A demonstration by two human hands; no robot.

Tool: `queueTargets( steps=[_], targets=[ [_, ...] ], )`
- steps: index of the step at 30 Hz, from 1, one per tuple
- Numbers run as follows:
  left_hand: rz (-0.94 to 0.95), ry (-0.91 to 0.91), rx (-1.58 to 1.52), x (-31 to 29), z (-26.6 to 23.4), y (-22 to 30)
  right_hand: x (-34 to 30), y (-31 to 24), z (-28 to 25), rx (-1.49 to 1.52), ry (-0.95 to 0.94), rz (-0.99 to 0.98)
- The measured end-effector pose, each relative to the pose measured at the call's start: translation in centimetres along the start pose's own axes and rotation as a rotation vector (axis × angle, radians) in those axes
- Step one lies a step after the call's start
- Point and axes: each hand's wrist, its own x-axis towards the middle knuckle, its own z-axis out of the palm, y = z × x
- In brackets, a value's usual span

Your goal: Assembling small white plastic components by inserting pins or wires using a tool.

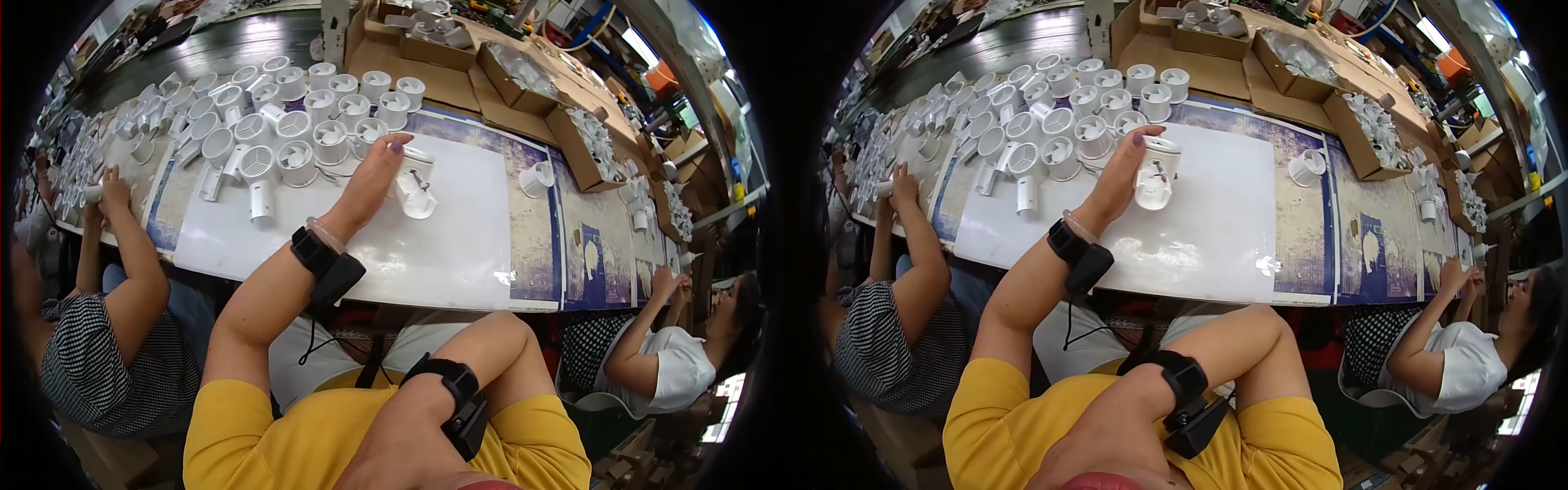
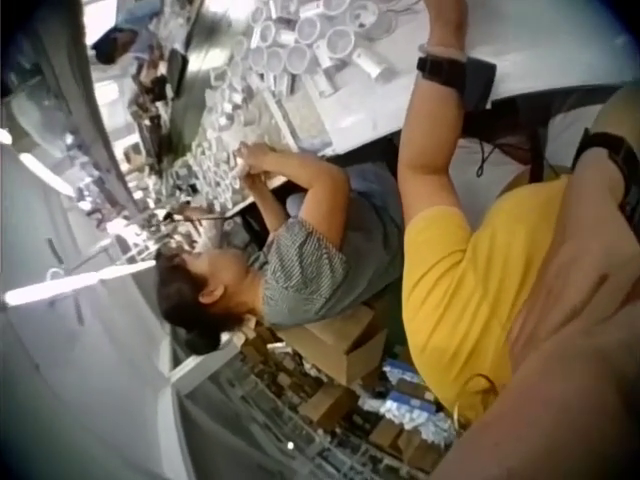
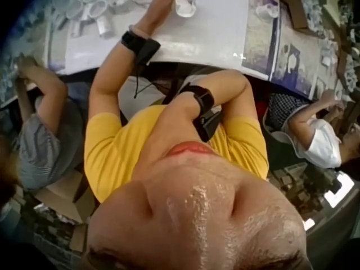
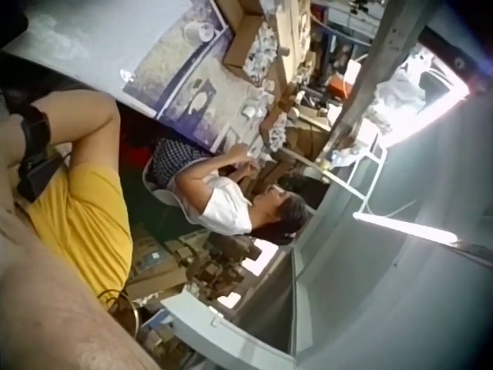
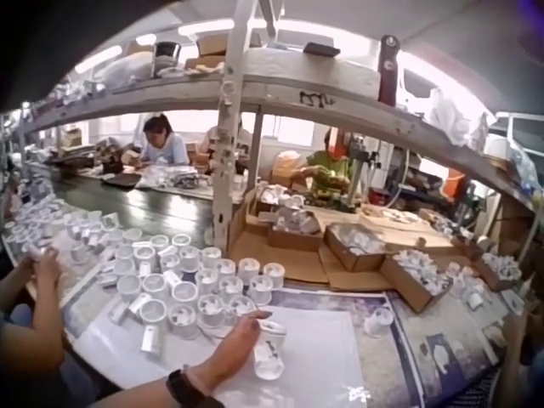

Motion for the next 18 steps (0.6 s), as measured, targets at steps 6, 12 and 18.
queueTargets(
  steps=[6, 12, 18],
  targets=[
    [0.039, 0.014, 0.042, 0.3, 0.5, 0.3, -1.3, 0.1, -2.4, 0.208, -0.319, 0.448],
    [-0.021, 0.022, -0.198, 0.2, -0.2, 1.3, -2.8, -3.7, -3.7, 0.005, -0.136, 0.096],
    [-0.002, 0.052, -0.255, 0.5, 0.1, 1.4, -10.6, -13.3, -8.9, -1.164, 0.986, -0.054]
  ],
)
